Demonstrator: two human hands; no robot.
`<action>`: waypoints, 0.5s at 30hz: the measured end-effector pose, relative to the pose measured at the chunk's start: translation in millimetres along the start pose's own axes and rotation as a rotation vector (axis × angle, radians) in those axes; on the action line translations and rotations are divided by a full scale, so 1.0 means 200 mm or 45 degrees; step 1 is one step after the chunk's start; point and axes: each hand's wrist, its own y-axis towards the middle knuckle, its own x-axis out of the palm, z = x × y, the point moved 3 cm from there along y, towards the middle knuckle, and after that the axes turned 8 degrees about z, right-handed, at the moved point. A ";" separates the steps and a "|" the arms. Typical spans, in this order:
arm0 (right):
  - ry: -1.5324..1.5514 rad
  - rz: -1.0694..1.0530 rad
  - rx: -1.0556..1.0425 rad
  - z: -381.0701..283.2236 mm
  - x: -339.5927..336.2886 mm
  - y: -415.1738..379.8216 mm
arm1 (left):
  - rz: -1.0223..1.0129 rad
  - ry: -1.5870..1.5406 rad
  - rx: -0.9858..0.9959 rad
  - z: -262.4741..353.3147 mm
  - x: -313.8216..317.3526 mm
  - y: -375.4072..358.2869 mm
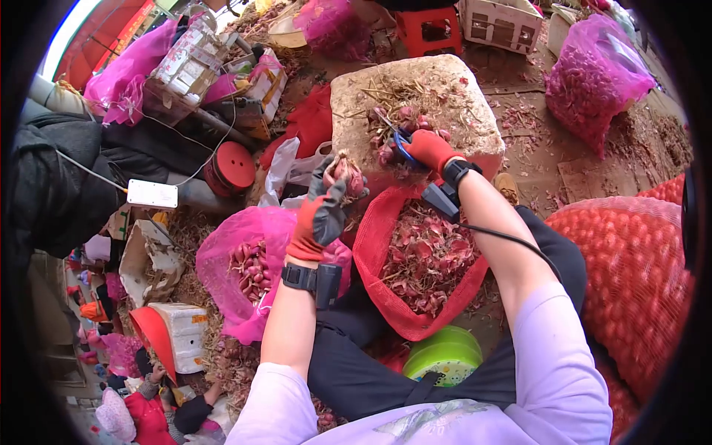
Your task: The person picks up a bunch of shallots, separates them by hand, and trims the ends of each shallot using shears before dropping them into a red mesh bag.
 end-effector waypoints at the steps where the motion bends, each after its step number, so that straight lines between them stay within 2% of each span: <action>1: 0.149 -0.094 0.092 -0.02 -0.06 -0.03 | -0.013 0.014 -0.005 0.01 0.04 -0.06; 2: 0.298 -0.191 0.183 -0.03 -0.10 -0.06 | -0.024 0.029 -0.008 0.01 0.06 -0.11; 3: 0.902 -0.230 0.297 0.17 0.11 0.01 | -0.017 -0.132 -0.173 -0.04 0.02 -0.14; 4: 1.366 -0.374 0.351 0.06 0.00 -0.13 | 0.036 -0.279 -0.248 -0.08 0.00 -0.19; 6: 1.365 -0.352 0.413 -0.10 -0.21 -0.42 | 0.136 -0.574 -0.413 -0.18 -0.01 -0.28; 10: 1.217 -0.463 0.479 -0.13 -0.26 -0.88 | 0.365 -0.645 -0.425 -0.41 0.10 -0.46; 11: 1.226 -0.404 0.378 -0.15 -0.26 -1.00 | 0.376 -0.598 -0.453 -0.46 0.17 -0.50; 12: 1.235 -0.342 0.274 -0.17 -0.26 -1.10 | 0.145 -0.484 -0.353 -0.48 0.30 -0.55; 14: 0.809 -0.249 0.086 -0.10 -0.20 -1.23 | -0.355 -0.689 -0.382 -0.76 0.16 -0.54; 15: 0.958 -0.302 0.333 -0.11 -0.23 -1.28 | -0.291 -0.503 -0.405 -0.74 0.20 -0.57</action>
